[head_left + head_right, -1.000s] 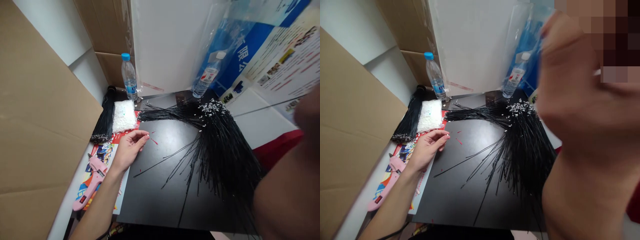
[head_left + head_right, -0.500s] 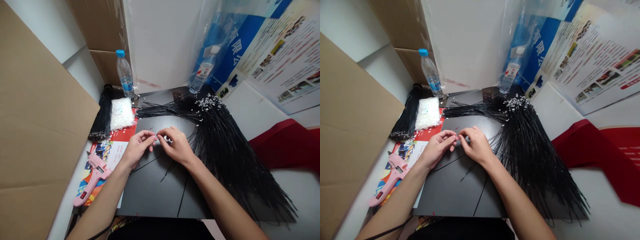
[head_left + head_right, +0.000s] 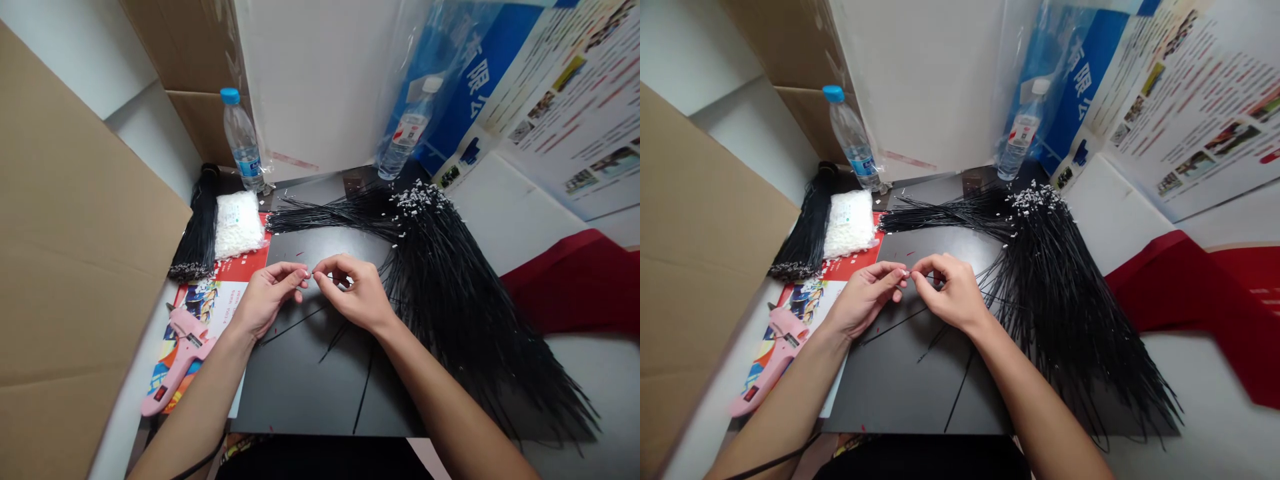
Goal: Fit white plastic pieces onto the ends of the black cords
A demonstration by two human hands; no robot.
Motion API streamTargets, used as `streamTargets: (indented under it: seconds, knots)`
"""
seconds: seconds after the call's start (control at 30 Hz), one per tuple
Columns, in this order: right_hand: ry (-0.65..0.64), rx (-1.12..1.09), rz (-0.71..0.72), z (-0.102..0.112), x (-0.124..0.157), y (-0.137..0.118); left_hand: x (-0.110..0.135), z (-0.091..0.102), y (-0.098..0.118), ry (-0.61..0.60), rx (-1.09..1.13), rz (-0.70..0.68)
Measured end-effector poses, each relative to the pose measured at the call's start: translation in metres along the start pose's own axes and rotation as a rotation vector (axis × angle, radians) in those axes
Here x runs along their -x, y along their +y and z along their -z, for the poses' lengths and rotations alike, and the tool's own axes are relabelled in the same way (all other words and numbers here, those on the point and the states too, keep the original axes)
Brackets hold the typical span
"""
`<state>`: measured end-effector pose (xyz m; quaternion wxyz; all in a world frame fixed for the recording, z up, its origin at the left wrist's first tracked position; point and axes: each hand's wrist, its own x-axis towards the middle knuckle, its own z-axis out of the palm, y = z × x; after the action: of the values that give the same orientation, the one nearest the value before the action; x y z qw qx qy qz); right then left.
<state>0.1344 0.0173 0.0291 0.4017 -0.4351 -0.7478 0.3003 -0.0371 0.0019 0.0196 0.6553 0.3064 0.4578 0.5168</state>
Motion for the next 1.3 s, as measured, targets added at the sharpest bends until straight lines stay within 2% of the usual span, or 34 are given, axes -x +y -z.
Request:
streamTargets:
  seconds: [0.13, 0.37, 0.77, 1.1, 1.3]
  knots:
    - [-0.048, -0.046, -0.048, 0.0023, 0.0, -0.0018, 0.0, -0.0001, 0.0011, -0.002, -0.008, 0.023]
    - [-0.097, -0.081, -0.037, 0.0031, 0.0016, -0.0017, -0.0005, 0.0012, -0.0019, -0.023, -0.018, 0.041]
    - [-0.08, 0.003, 0.006, 0.0056, 0.0017, -0.0023, -0.0012, 0.004, -0.0035, -0.04, -0.082, 0.038]
    - [-0.133, -0.103, -0.089, 0.0077, 0.0013, -0.0008, -0.0003, 0.0057, -0.005, -0.092, -0.091, 0.038]
    - [-0.132, -0.094, -0.133, 0.0082, 0.0011, -0.0029, -0.0015, 0.0071, -0.0055, -0.081, -0.191, 0.001]
